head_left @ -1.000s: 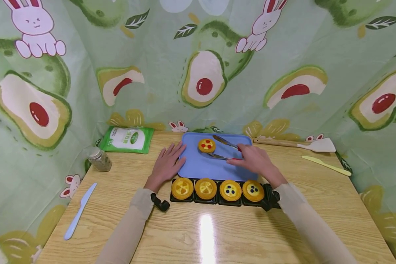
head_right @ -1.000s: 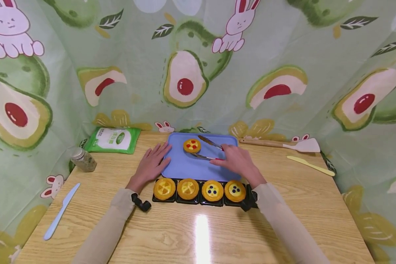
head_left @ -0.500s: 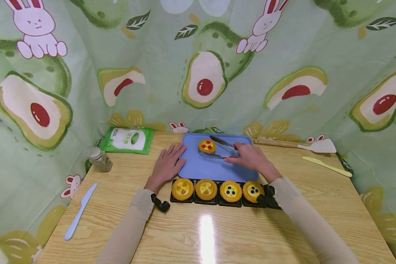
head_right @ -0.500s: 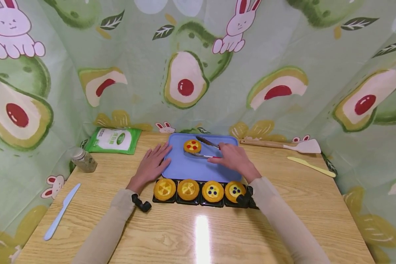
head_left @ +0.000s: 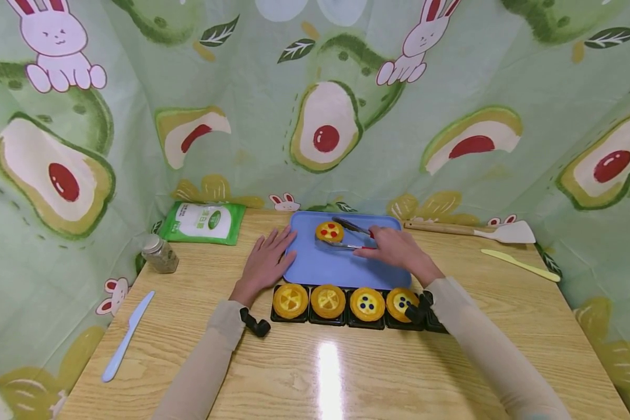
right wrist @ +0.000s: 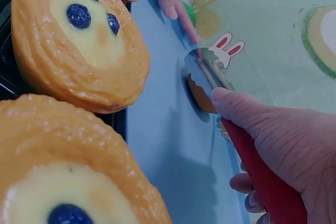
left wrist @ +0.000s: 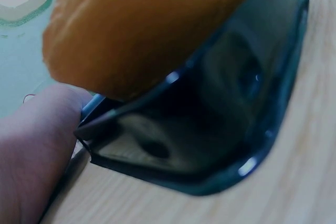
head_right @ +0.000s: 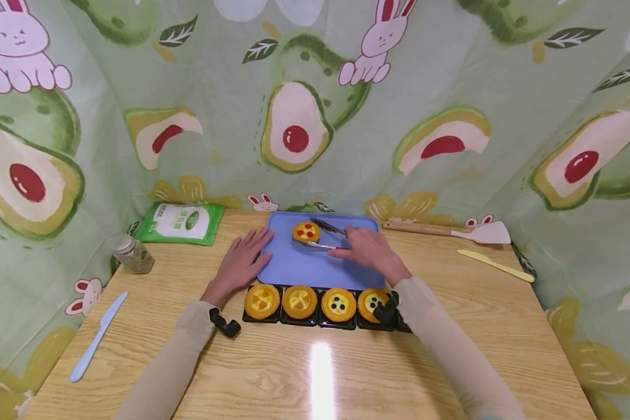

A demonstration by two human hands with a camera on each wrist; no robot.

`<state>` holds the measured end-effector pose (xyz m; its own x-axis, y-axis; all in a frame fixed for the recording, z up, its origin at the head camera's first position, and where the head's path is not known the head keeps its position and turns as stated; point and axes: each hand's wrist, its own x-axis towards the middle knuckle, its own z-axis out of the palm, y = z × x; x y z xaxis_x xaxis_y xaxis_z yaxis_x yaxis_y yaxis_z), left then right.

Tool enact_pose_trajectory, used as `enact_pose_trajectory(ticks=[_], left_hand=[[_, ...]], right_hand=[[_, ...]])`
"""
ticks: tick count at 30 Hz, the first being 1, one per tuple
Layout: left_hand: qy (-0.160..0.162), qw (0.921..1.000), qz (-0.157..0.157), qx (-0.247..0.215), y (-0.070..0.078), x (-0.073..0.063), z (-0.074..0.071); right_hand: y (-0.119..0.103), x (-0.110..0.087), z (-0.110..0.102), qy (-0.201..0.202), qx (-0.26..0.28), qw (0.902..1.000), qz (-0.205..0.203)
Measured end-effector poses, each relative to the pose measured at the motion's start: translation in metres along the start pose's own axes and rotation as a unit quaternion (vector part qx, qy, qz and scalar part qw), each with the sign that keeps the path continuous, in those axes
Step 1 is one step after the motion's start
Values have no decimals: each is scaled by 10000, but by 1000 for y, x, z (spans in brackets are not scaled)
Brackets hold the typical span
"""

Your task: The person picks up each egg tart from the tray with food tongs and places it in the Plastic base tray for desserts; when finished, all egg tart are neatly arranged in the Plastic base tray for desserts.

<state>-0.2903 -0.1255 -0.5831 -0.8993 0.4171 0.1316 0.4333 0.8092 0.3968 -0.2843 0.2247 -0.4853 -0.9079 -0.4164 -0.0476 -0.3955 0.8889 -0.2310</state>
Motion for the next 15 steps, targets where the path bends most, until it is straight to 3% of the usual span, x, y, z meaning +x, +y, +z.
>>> enact_pose_trajectory(ticks=[15], left_hand=[[21,10000,21,28,0,0,0]], right_hand=[[-3,5,1,-159,17,9999,53]])
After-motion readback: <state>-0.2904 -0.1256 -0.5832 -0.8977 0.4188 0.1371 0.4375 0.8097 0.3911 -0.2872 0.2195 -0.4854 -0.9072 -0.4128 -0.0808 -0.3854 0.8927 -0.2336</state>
